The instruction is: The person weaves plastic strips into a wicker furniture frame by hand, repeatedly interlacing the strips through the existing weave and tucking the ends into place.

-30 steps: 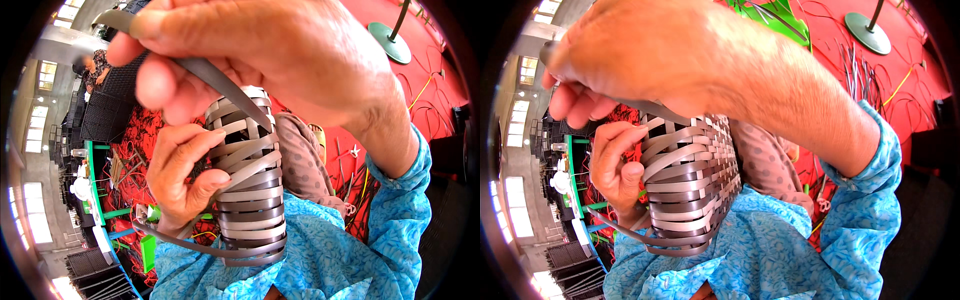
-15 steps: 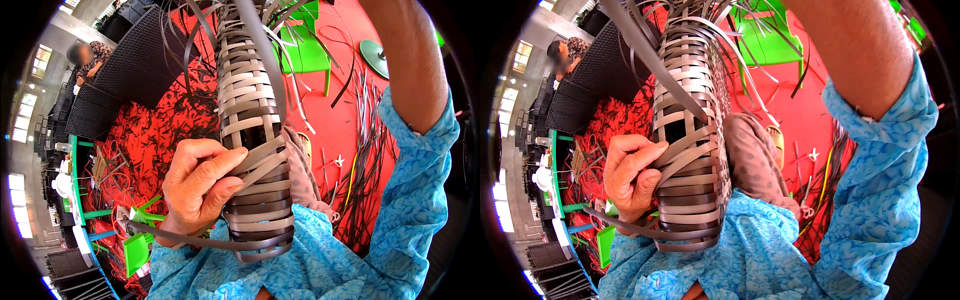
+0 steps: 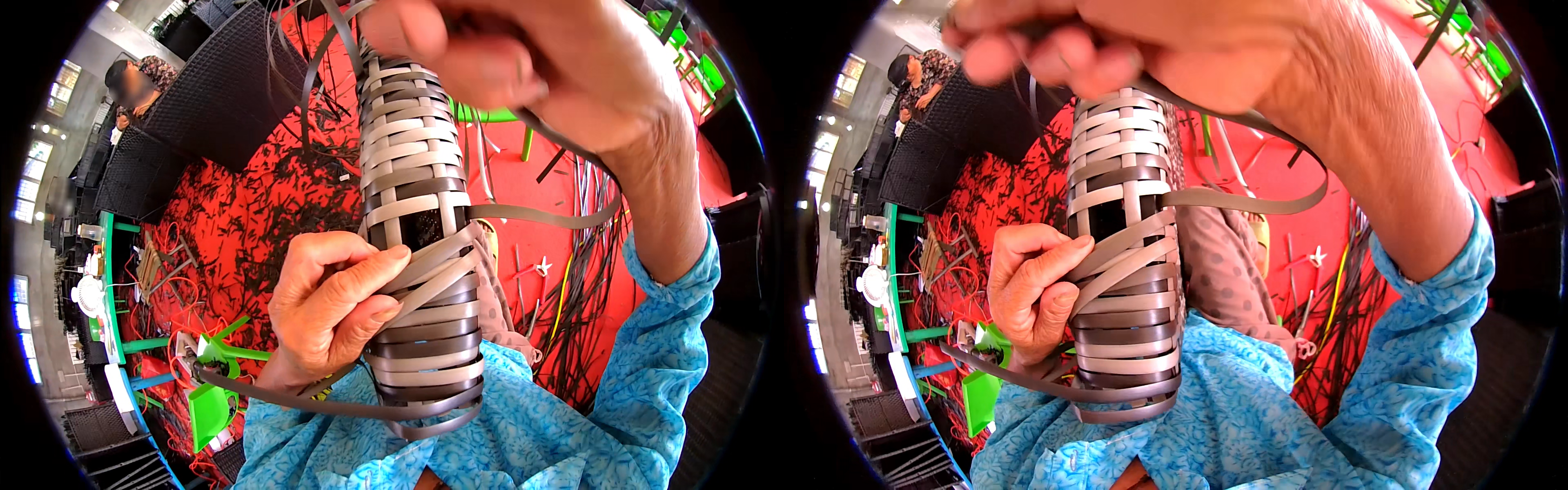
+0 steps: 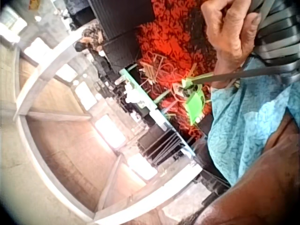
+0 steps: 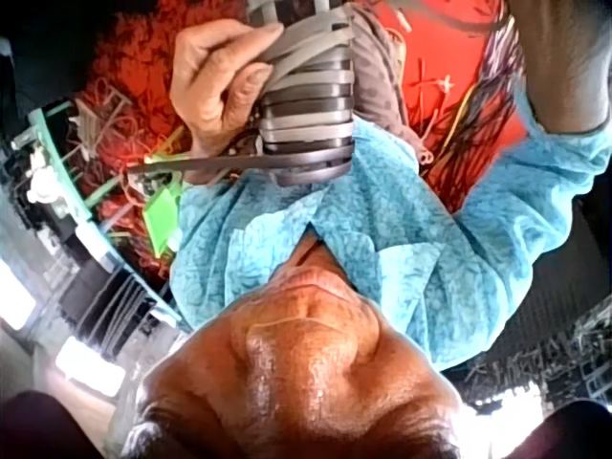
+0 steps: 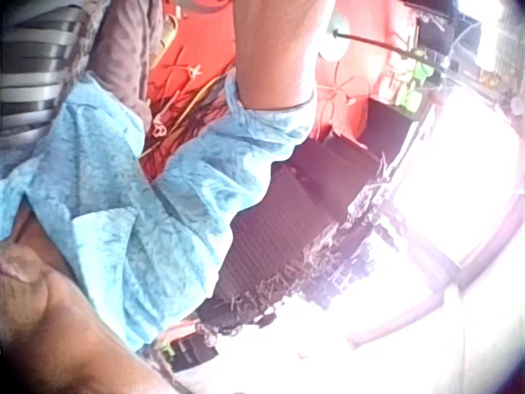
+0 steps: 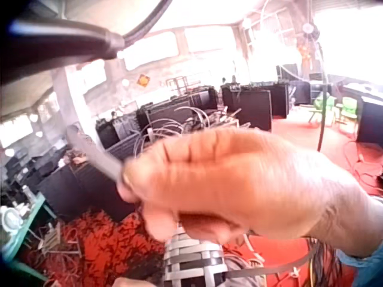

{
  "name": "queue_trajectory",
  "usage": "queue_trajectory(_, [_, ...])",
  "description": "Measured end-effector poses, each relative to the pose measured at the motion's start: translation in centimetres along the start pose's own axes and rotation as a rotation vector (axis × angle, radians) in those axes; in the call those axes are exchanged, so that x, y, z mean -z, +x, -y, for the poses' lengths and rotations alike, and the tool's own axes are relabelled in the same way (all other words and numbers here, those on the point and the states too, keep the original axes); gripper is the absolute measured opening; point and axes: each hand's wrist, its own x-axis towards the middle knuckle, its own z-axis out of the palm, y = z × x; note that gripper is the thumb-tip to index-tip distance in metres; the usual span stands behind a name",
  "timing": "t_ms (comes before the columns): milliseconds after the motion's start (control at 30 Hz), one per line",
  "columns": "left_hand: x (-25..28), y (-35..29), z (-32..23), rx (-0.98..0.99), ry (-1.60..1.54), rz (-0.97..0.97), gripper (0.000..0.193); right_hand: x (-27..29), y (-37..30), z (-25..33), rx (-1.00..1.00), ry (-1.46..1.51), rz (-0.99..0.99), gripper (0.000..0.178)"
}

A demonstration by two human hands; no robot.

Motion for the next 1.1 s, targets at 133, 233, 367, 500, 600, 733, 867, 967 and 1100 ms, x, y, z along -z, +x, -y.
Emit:
queue_trajectory(133, [0.0,-0.2,-0.1,0.012,0.017,-0.015,0.031,-0.7,-0.8,-3.1,0.091,-0.486,-0.130,0.025])
queue_trajectory(233, [0.1,-0.4,0.1,0.010,0.019,-0.035,0.030,0.6,-2.6,-3.5,-0.169,-0.592,-0.055,0.023])
queue_trajectory(367, [-0.2,-0.6,0.6,-0.015,-0.024,-0.103,0.029,1.6,-4.9,-3.8,-0.273,-0.645,-0.102,0.022])
queue_trajectory(500, [-0.4,-0.9,0.6,-0.008,-0.063,-0.126,0.029,1.4,-5.6,-4.2,-0.312,-0.633,-0.190,0.023])
queue_trajectory(600, [-0.4,-1.0,0.6,-0.006,-0.059,-0.125,0.029,1.1,-5.5,-4.5,-0.270,-0.649,-0.240,0.021])
queue_trajectory(733, [-0.4,-1.0,0.8,-0.010,-0.080,-0.138,0.029,1.0,-5.7,-4.8,-0.244,-0.610,-0.298,0.021])
queue_trajectory(867, [-0.3,-1.1,0.8,0.007,-0.088,-0.133,0.028,1.0,-5.7,-5.3,-0.282,-0.522,-0.255,0.018])
queue_trajectory(967, [-0.3,-1.1,0.9,0.072,-0.150,-0.146,0.025,0.9,-5.3,-6.0,-0.296,-0.391,-0.197,0.017])
queue_trajectory(1100, [-0.6,-1.1,1.2,0.161,-0.306,-0.180,0.012,0.5,-4.8,-7.1,-0.327,-0.367,-0.202,0.018])
